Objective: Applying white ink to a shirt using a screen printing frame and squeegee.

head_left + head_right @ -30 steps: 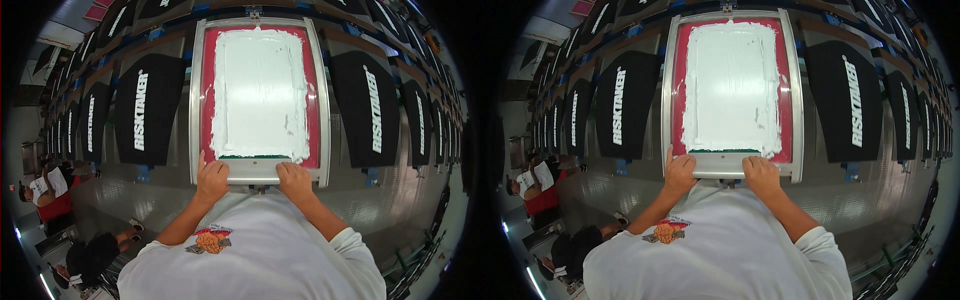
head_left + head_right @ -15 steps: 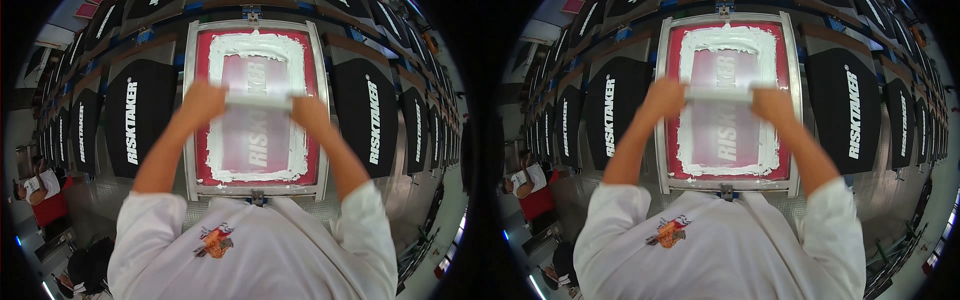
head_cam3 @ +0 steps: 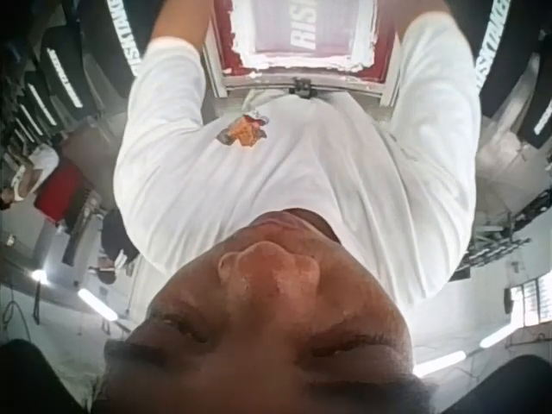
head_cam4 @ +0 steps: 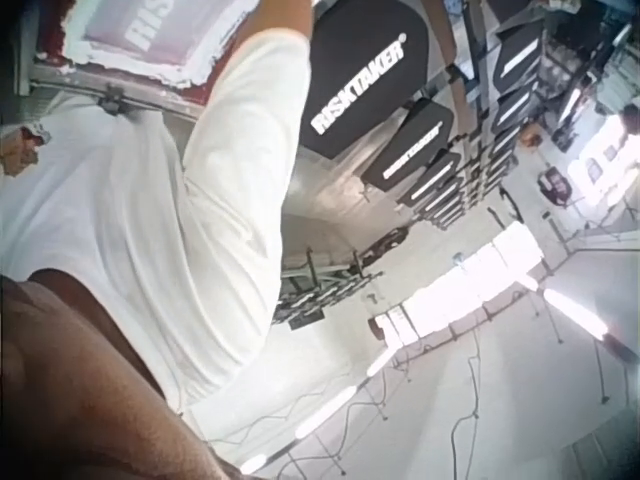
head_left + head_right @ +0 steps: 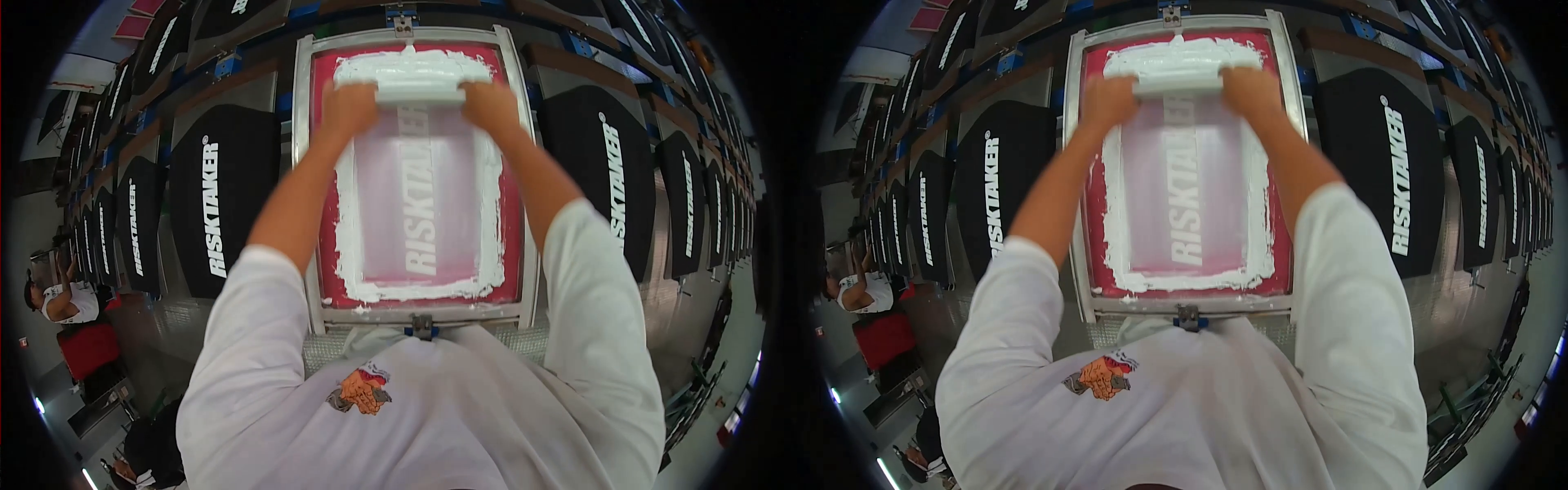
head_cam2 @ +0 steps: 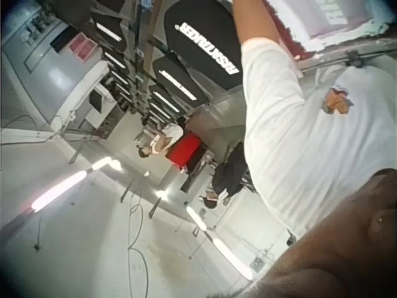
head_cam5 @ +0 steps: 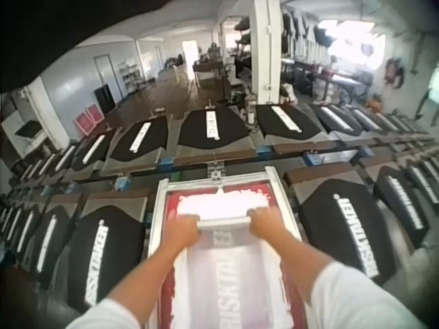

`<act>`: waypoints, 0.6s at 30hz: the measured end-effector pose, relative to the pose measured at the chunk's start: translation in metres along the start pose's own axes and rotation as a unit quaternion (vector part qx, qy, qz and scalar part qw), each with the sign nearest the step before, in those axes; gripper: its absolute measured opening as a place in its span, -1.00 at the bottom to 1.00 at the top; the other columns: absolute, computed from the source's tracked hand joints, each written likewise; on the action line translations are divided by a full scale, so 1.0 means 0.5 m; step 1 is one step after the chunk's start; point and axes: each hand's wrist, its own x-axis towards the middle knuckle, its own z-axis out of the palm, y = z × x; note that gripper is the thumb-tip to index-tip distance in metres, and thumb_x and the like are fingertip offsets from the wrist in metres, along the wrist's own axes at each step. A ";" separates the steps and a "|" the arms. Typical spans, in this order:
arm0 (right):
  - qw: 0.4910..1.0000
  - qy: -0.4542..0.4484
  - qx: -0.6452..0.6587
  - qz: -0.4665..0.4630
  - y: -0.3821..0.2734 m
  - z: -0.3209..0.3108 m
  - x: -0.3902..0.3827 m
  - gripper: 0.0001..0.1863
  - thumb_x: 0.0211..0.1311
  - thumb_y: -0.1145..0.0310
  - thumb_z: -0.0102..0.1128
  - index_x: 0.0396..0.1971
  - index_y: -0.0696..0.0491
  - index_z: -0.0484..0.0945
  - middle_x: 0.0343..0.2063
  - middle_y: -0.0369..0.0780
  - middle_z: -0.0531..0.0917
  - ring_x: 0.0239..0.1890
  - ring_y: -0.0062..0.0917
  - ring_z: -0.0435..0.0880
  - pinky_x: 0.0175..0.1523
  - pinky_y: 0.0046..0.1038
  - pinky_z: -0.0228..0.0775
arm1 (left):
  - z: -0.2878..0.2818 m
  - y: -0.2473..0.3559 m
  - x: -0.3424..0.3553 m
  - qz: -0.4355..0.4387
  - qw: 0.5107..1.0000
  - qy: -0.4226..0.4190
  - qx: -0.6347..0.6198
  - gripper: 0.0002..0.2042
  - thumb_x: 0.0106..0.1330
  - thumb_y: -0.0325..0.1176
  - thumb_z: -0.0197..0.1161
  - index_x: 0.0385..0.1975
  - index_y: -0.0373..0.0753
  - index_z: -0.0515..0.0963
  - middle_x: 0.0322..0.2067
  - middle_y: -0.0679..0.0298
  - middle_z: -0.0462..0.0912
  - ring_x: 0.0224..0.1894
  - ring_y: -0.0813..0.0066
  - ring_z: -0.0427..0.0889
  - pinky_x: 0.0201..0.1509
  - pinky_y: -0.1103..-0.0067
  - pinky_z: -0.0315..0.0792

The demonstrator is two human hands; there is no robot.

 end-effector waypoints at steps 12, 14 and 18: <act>0.978 -0.042 0.204 -0.023 -0.157 -0.097 -0.599 -0.64 -0.34 0.56 0.21 -0.38 -0.04 0.61 -0.48 -0.20 0.65 -0.41 -0.35 0.65 -0.34 -0.40 0.50 | -0.177 0.232 -0.589 -0.047 0.980 -0.084 -0.172 -0.76 -0.23 -0.52 0.18 -0.46 -0.19 0.58 -0.50 0.18 0.60 -0.36 0.20 0.58 0.09 0.18 0.26; 0.981 -0.008 0.189 -0.036 -0.142 -0.063 -0.543 -0.71 -0.32 0.55 0.19 -0.44 -0.03 0.58 -0.50 -0.21 0.63 -0.44 -0.36 0.63 -0.41 -0.37 0.47 | -0.136 0.202 -0.542 -0.027 0.987 -0.039 -0.156 -0.75 -0.23 -0.52 0.20 -0.45 -0.18 0.57 -0.51 0.20 0.60 -0.37 0.22 0.58 0.07 0.19 0.26; 0.992 0.027 0.122 -0.020 -0.071 0.000 -0.274 -0.80 -0.25 0.54 0.14 -0.51 -0.02 0.57 -0.54 -0.21 0.61 -0.48 -0.32 0.62 -0.49 -0.32 0.45 | -0.045 0.092 -0.279 -0.005 0.997 -0.007 -0.074 -0.74 -0.23 -0.48 0.24 -0.43 -0.17 0.55 -0.50 0.24 0.60 -0.35 0.25 0.58 0.05 0.26 0.22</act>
